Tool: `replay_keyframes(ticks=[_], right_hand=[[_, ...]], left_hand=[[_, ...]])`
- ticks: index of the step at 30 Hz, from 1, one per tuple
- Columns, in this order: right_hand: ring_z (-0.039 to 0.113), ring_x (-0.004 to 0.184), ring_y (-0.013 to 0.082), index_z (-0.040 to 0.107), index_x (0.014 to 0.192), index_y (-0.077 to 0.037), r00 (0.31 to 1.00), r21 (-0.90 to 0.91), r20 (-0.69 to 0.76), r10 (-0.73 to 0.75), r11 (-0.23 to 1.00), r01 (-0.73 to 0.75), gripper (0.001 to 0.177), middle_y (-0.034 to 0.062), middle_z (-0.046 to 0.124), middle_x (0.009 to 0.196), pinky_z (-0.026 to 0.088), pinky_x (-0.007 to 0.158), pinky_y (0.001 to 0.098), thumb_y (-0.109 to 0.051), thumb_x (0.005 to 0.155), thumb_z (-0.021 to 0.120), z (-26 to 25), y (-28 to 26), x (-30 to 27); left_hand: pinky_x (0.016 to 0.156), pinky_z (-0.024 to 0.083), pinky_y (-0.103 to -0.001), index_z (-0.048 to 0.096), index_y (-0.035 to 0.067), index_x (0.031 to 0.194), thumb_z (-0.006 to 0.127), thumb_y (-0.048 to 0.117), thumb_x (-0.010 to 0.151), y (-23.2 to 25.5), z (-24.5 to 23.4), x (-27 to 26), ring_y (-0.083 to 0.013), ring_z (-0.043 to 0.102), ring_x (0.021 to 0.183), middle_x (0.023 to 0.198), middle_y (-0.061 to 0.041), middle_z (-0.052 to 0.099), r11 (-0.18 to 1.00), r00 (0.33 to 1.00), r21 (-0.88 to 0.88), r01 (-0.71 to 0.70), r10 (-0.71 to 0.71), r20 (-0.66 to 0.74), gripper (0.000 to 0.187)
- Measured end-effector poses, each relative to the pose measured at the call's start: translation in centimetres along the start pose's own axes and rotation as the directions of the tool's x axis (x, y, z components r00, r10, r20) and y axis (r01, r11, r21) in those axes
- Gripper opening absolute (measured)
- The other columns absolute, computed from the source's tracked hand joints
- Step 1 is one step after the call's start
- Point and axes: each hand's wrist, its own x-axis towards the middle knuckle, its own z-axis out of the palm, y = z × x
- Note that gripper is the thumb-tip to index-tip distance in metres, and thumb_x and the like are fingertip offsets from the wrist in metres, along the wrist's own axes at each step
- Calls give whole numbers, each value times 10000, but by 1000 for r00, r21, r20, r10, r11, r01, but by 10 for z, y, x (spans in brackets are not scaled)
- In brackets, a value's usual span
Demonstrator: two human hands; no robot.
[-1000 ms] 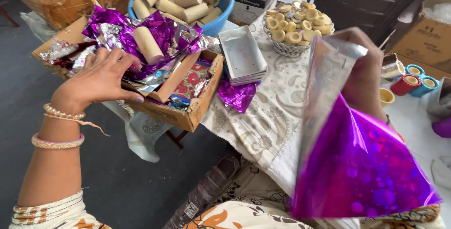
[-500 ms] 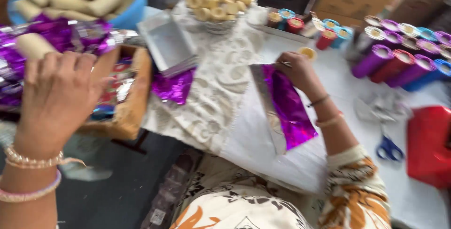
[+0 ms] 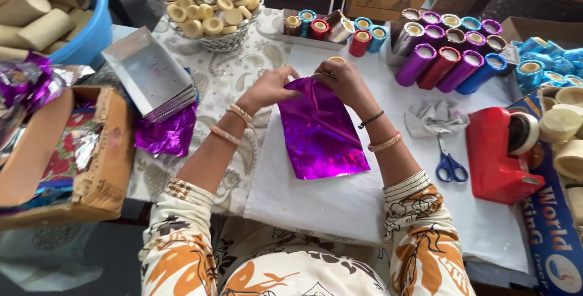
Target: The person wipes a beige cylindrical object with a cloth, then wraps it in a sheet of shiny purple foil. They use a tape dispenser to apply tape to secure the foil around the cylinder, folding the edges neatly.
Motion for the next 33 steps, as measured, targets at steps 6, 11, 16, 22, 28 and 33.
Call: replay_keyframes(ticks=[6, 11, 16, 22, 28, 33], right_hand=[[660, 706, 148, 713, 1103, -56, 1000, 56, 14, 22, 998, -23, 147, 82, 701, 822, 548, 641, 314, -109, 969, 685, -12, 8, 4], [625, 630, 112, 700, 1106, -25, 988, -20, -154, -27, 1000, 24, 156, 83, 707, 824, 511, 559, 290, -122, 984, 716, -24, -8, 5], [616, 601, 80, 692, 1034, 14, 932, -16, -357, -68, 998, 67, 144, 93, 705, 863, 485, 506, 285, -126, 1014, 718, -30, -22, -1], [612, 585, 192, 756, 994, -65, 998, -89, 58, 38, 995, -32, 141, 92, 660, 689, 500, 540, 343, -206, 1004, 746, 12, -29, -9], [675, 735, 292, 638, 868, -52, 898, -247, 441, -11, 960, 133, 282, 109, 705, 802, 513, 650, 442, -250, 838, 837, 56, -11, -10], [656, 705, 260, 609, 872, -46, 788, -68, 616, 5, 997, 46, 324, 102, 662, 785, 528, 637, 406, -215, 754, 859, 45, -5, -9]], left_hand=[[581, 418, -251, 787, 60, 888, 847, 190, 804, -32, 14, 12, -36, 533, 676, 745, 67, 672, 788, 972, -592, 169, -32, 234, 166], [572, 401, -233, 756, 11, 852, 839, 126, 869, -32, 8, 1, -24, 482, 661, 709, 61, 592, 855, 981, -498, 146, -60, 185, 143], [584, 456, -216, 778, 27, 904, 828, 81, 825, -51, 12, 1, -16, 552, 668, 750, 51, 675, 771, 981, -614, 169, -68, 184, 108], [612, 514, -201, 750, -4, 937, 845, 84, 812, -77, 4, 1, -31, 627, 681, 794, 13, 729, 637, 964, -729, 253, -103, 244, 180], [577, 479, -223, 735, -31, 912, 882, 81, 822, -112, 12, 5, -48, 594, 662, 784, 3, 694, 690, 933, -633, 350, -194, 304, 205], [612, 545, -211, 758, 33, 921, 806, 68, 800, -102, -1, 1, -50, 668, 687, 804, 8, 753, 643, 922, -663, 385, -233, 310, 134]])
